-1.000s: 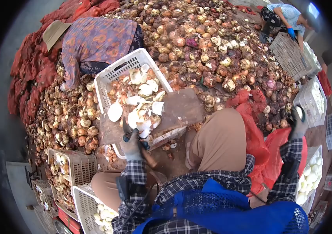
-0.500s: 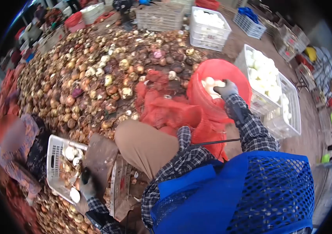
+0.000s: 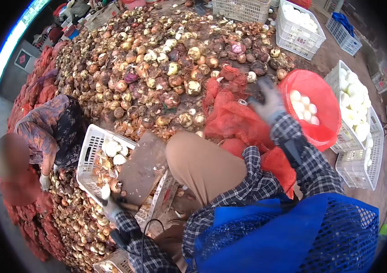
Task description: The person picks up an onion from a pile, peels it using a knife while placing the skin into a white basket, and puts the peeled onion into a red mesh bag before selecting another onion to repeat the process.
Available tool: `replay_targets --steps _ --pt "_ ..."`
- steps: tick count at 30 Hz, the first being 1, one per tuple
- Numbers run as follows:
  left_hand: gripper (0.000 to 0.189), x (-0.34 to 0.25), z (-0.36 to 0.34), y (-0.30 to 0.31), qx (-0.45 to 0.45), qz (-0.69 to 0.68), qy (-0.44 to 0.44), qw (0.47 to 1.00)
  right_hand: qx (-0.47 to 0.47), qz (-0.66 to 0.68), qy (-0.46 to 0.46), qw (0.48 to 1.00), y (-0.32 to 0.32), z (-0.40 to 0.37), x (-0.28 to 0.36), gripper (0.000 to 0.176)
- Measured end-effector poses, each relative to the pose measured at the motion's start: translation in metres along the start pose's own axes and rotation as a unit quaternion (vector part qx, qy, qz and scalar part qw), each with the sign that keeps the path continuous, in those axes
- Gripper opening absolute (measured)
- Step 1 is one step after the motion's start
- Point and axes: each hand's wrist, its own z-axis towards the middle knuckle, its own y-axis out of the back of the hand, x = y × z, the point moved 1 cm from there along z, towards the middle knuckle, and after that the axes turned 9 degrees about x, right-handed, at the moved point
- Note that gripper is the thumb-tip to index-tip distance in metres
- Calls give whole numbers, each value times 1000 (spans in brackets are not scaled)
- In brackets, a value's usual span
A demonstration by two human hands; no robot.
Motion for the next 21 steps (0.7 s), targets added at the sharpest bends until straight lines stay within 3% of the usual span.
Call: replay_targets --steps 1,3,4,7,10,13,14,17,19,21 --pt "46 41 55 -13 101 -183 -100 973 60 6 0 998 -24 -1 4 55" --pt "35 9 35 -34 137 -249 -52 957 221 20 36 974 -66 -9 15 54" --pt "29 -12 7 -39 107 -280 -69 951 281 32 63 957 -89 -16 17 55" --pt "27 10 -1 -46 121 -302 -39 945 443 3 105 890 -158 -42 29 63" --pt "25 13 -16 -45 129 -263 -52 955 457 -12 181 871 -197 -68 44 68" --pt "24 12 -18 -47 111 -234 -60 964 539 -143 137 818 -211 -79 48 76" --pt "23 12 -16 -48 111 -246 -48 962 557 -143 92 813 -213 -85 39 72" --pt "22 11 -17 -50 110 -266 -38 957 591 -268 94 755 -210 -102 3 65" --pt "21 10 -19 -50 111 -274 -40 955 450 -252 144 845 -251 -148 -50 62" --pt "22 11 -16 -51 98 -241 -49 964 448 -239 143 850 -250 -145 -54 59"
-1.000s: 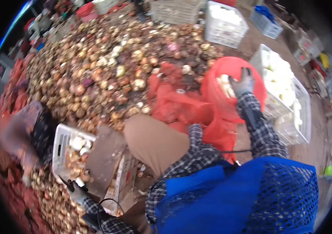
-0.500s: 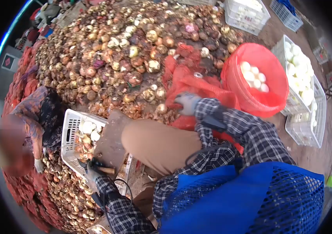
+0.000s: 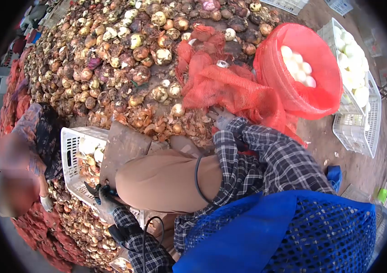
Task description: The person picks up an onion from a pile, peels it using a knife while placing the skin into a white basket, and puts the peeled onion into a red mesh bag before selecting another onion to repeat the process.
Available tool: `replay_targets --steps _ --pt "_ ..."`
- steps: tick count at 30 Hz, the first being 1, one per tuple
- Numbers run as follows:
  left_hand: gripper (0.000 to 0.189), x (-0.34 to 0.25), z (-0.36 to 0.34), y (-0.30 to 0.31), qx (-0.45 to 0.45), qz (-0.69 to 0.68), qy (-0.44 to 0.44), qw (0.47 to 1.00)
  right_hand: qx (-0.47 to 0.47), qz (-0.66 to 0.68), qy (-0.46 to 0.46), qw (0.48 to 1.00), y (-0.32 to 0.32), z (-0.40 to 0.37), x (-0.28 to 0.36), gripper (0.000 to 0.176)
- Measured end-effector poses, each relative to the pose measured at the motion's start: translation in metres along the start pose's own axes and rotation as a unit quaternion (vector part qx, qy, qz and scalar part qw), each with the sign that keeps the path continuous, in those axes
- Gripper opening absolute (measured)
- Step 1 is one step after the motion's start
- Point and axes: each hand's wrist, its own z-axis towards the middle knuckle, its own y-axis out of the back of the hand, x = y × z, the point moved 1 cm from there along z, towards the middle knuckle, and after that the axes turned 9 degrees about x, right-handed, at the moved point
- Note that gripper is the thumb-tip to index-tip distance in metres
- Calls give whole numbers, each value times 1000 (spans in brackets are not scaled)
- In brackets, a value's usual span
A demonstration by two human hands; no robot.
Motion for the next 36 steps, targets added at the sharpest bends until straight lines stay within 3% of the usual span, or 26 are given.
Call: replay_targets --steps 2,3,6,7,8,10,11,12,14,16,17,18,20,21,22,24,25,26,28,32,33,36 --pt "23 -3 -1 1 -6 35 -17 999 164 39 5 986 70 -16 9 57" --pt "24 -5 -6 1 -3 58 -25 998 119 64 -16 991 64 -8 9 53" --pt "32 6 13 11 10 55 -92 994 106 265 -46 957 75 15 3 54" --pt "31 -2 4 5 -2 53 -60 997 132 297 -15 946 89 26 -2 46" --pt "30 -9 -6 -2 -14 51 -27 998 144 260 8 955 105 42 -6 42" --pt "29 0 1 5 9 38 -71 997 172 185 51 966 150 74 -13 35" --pt "28 6 5 9 22 33 -92 995 100 272 65 955 171 80 -18 38" --pt "27 3 2 6 33 13 -81 996 95 267 47 958 207 86 -16 37" --pt "26 -15 -20 -10 59 -24 -59 996 7 283 66 957 218 138 -26 34" --pt "28 -33 -33 -31 22 -3 -34 999 -104 224 -11 969 247 175 -25 44" --pt "29 -33 -34 -30 24 1 -22 999 -34 233 -26 972 268 197 -30 50" --pt "29 -33 -34 -28 26 6 -10 1000 -22 240 -30 970 284 217 -30 49" --pt "27 -35 -33 -30 3 29 2 1000 -60 208 -52 975 311 245 -25 53" --pt "25 -35 -32 -30 -8 41 9 999 -20 198 -41 979 326 258 -21 52" --pt "26 -36 -32 -32 -15 41 13 999 -69 147 -22 986 328 272 -16 49" --pt "26 -31 -31 -28 -30 42 21 998 -55 -3 42 998 334 304 -6 45" --pt "26 12 -13 7 -53 72 -18 996 -54 -29 76 995 339 312 1 43" --pt "27 4 -15 0 -48 63 -7 997 -5 -38 93 995 341 332 9 41" --pt "28 -22 -30 -21 -40 45 14 998 114 -84 54 988 370 339 32 54" --pt "49 -21 -28 -4 -14 149 44 988 120 -147 49 981 358 351 34 58" --pt "70 -16 -18 0 24 216 23 976 112 -154 51 980 353 350 31 59" --pt "67 -12 -24 4 8 149 57 987 88 -162 57 981 341 345 18 62"
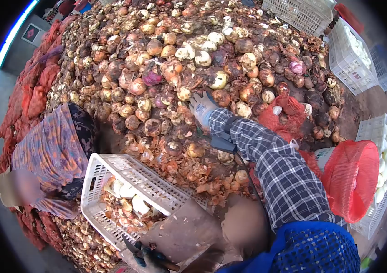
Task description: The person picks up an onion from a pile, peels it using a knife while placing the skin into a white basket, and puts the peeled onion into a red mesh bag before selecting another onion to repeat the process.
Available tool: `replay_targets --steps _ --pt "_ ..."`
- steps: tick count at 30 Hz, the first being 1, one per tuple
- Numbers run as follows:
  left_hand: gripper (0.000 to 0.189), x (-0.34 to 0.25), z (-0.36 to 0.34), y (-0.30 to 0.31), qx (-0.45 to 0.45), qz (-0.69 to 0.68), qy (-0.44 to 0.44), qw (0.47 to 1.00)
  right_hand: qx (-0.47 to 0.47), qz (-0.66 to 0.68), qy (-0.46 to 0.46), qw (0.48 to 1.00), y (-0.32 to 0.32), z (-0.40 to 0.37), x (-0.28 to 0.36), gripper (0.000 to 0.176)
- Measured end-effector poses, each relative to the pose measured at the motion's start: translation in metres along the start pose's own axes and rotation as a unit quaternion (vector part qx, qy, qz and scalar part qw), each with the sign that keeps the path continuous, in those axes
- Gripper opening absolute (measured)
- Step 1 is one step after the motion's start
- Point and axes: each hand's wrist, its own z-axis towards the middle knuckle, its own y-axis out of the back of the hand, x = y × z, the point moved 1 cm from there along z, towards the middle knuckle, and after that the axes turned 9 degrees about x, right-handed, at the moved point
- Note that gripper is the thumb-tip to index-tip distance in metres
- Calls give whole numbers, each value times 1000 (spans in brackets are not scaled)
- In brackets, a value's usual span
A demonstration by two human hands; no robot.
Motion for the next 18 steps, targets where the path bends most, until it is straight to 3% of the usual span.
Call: replay_targets --steps 3,6,10,11,12,14,18 --pt "68 -17 -5 -7 14 8 -20 1000 -69 -7 3 998 -15 -14 -3 64" --pt "68 -45 -8 -22 7 5 -12 1000 -64 -40 1 997 -40 -5 -2 66" --pt "67 -29 -9 -15 24 1 -3 1000 -163 36 13 986 -79 -40 -6 52" --pt "67 -25 -11 -13 31 -5 -13 999 -228 61 28 971 -93 -48 -10 46" --pt "66 -21 -11 -11 37 -11 -24 999 -223 42 16 974 -105 -57 -12 49" --pt "63 -8 -5 -4 40 -14 -21 999 -123 152 6 981 -111 -76 -18 52" --pt "55 12 -3 5 19 -6 36 999 -194 196 1 961 -79 -88 -15 54"
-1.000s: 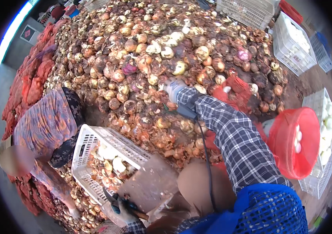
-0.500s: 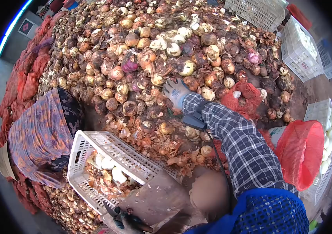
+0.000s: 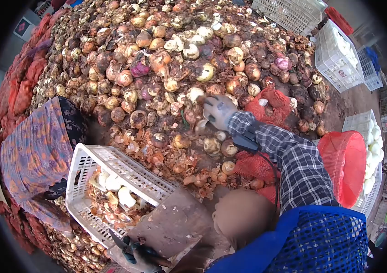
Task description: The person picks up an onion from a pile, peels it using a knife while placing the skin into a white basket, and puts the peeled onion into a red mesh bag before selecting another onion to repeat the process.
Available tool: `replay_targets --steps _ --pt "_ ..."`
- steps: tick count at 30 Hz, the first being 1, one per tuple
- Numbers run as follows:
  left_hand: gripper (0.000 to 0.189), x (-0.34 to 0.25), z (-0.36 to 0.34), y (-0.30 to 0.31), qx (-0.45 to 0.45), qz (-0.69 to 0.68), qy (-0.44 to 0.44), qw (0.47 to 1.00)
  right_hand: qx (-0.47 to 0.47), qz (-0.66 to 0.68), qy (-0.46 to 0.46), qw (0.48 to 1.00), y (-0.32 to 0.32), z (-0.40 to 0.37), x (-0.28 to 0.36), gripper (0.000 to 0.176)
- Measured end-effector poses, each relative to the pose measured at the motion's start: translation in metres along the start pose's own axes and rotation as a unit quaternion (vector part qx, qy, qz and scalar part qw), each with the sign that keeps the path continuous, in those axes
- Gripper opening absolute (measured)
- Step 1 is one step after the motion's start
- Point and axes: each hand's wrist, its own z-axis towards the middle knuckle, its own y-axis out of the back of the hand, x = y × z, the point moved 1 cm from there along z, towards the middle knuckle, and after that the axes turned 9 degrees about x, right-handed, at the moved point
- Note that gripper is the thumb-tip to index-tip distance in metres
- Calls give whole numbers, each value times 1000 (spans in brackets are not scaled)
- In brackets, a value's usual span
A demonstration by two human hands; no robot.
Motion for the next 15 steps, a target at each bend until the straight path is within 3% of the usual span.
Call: replay_targets --steps 2,4,6,7,10,13,15 --pt "53 -12 -3 -5 -9 9 -4 1000 23 -17 41 999 2 26 14 59" --pt "53 -28 -8 -17 -12 19 -34 999 212 10 -8 977 15 49 44 70" --pt "54 1 3 4 14 -166 29 986 173 -142 57 973 -4 60 59 80" --pt "55 11 9 11 28 -255 61 965 203 -192 56 958 -18 69 61 87" --pt "53 -54 -11 -34 -35 45 -68 996 159 -301 43 939 -91 101 51 83" --pt "53 -62 -15 -37 -37 65 -29 997 219 -232 19 948 -28 50 69 75" --pt "46 -25 -8 -21 -31 -46 -68 996 210 -170 11 963 -14 17 64 72"
